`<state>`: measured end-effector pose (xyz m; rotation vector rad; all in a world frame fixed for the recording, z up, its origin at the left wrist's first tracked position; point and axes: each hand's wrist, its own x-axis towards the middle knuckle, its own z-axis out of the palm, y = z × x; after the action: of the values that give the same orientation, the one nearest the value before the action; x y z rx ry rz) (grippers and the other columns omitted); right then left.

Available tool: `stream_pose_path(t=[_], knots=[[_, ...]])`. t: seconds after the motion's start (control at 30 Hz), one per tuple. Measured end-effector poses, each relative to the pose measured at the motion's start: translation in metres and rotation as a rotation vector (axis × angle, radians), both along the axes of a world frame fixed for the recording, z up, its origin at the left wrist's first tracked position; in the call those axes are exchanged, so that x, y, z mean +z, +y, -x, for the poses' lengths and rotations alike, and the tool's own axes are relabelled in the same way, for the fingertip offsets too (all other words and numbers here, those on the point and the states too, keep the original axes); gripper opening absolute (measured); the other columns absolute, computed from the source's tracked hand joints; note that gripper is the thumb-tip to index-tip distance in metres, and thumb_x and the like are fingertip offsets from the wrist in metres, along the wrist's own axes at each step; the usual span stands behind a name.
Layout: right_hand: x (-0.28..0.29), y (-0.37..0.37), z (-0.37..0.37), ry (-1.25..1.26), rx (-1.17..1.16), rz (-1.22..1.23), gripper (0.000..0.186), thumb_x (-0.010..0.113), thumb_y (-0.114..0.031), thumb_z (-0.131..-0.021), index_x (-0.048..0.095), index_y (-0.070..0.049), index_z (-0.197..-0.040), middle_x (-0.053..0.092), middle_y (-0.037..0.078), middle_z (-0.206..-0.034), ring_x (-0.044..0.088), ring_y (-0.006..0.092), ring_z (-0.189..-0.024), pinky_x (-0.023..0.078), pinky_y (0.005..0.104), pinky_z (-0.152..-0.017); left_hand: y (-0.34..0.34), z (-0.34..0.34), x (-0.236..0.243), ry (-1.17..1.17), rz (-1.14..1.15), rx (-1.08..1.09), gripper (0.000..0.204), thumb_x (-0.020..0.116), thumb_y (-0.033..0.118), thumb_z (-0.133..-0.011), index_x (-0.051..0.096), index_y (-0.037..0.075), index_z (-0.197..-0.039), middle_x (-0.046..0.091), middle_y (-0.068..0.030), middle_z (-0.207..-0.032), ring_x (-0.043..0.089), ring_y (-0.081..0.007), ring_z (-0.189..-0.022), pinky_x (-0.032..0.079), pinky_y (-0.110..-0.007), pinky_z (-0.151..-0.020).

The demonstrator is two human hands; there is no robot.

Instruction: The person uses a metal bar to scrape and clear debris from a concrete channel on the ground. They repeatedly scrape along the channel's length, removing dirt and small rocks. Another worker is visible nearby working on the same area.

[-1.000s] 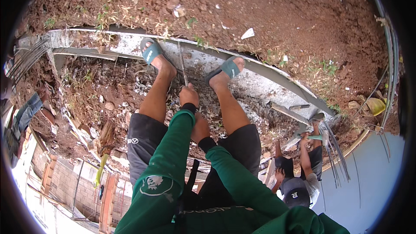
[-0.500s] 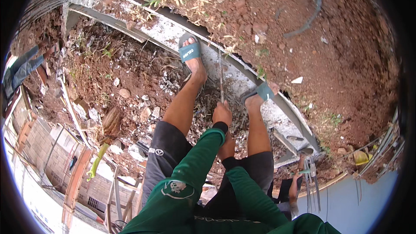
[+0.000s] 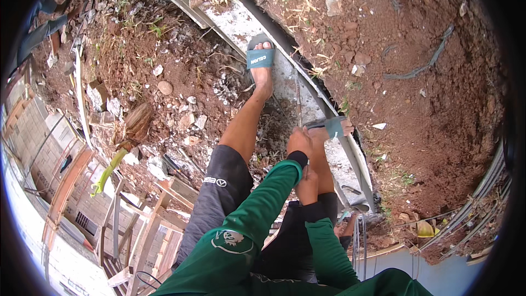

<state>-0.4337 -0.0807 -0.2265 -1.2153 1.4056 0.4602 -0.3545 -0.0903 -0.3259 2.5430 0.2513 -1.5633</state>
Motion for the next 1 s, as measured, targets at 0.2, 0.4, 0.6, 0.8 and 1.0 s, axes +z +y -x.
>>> stream_pose_path(t=[0.2,0.4,0.6,0.8,1.0], knots=[[0.083,-0.079,-0.028,-0.01,0.165,-0.097,0.023,0.041,-0.009,-0.094,0.055,0.004,-0.08,0.055,0.024,-0.07,0.053,0.0425,-0.07,0.04,0.0468,-0.062,-0.036,-0.016,0.051,0.034,0.067,0.19,0.042,0.045,0.032,-0.095,0.056,-0.008,-0.093,0.061,-0.0343,-0.091,0.058,-0.0499,-0.092,0.046,-0.052,-0.08],[0.081,-0.084,-0.032,0.035,-0.142,-0.26,0.038,0.042,-0.021,-0.099,0.049,0.001,-0.069,0.044,0.002,-0.053,0.044,0.0095,-0.047,0.035,0.0299,-0.046,-0.04,-0.03,0.06,-0.009,0.132,0.281,0.043,0.047,0.03,-0.094,0.056,-0.011,-0.088,0.06,-0.036,-0.088,0.059,-0.0499,-0.091,0.047,-0.051,-0.078],[0.034,-0.048,-0.041,-0.051,-0.069,-0.06,0.035,0.042,-0.016,-0.099,0.052,0.002,-0.071,0.046,0.006,-0.052,0.046,0.0117,-0.047,0.036,0.0316,-0.047,-0.026,-0.031,0.011,0.011,0.113,0.177,0.037,0.047,0.026,-0.094,0.055,-0.011,-0.094,0.059,-0.0375,-0.089,0.058,-0.0513,-0.09,0.046,-0.055,-0.079],[0.035,-0.082,-0.071,-0.015,-0.146,-0.24,0.036,0.043,-0.014,-0.098,0.05,0.004,-0.068,0.043,0.007,-0.051,0.045,0.0118,-0.047,0.034,0.0337,-0.046,-0.035,-0.057,0.008,-0.022,0.072,0.177,0.04,0.047,0.027,-0.094,0.058,-0.012,-0.087,0.06,-0.0364,-0.086,0.058,-0.0504,-0.089,0.047,-0.054,-0.078],[-0.011,-0.077,-0.113,-0.148,0.034,0.06,0.032,0.045,-0.013,-0.097,0.055,0.006,-0.073,0.053,0.014,-0.059,0.053,0.021,-0.055,0.04,0.0351,-0.054,-0.047,-0.108,-0.024,-0.034,0.132,0.002,0.038,0.051,0.024,-0.091,0.064,-0.011,-0.082,0.061,-0.0344,-0.084,0.061,-0.0477,-0.086,0.051,-0.051,-0.076]])
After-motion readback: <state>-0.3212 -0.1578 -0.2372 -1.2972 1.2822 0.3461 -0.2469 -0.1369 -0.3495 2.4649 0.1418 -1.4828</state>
